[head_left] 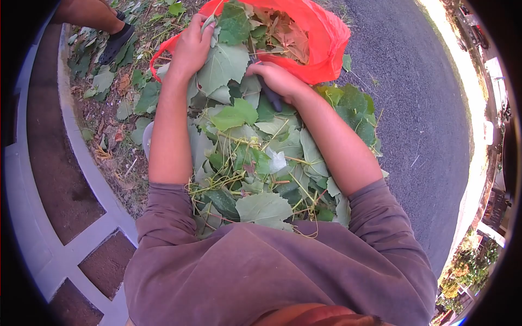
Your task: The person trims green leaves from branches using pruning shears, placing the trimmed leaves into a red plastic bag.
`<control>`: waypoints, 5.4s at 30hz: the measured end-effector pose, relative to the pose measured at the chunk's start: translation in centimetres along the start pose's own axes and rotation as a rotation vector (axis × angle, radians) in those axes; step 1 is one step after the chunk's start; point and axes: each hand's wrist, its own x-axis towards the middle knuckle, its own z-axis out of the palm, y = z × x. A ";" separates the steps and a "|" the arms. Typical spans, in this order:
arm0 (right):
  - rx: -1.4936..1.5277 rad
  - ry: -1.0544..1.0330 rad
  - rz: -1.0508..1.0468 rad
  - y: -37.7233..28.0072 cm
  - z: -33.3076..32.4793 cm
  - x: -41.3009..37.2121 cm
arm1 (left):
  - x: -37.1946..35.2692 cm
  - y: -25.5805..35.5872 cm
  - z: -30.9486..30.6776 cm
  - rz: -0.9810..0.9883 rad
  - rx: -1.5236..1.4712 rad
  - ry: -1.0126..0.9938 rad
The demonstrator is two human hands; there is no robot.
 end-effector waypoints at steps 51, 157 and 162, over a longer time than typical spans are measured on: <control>0.108 0.204 -0.041 0.6 1.4 -0.1 | 0.0 0.6 1.0 -0.154 -0.496 -0.598; -0.191 0.287 -0.175 0.5 0.0 0.7 | -1.7 4.5 2.5 0.175 0.060 -0.315; 0.012 0.199 -0.146 0.2 0.0 0.8 | -1.5 3.6 2.1 0.180 0.134 -0.324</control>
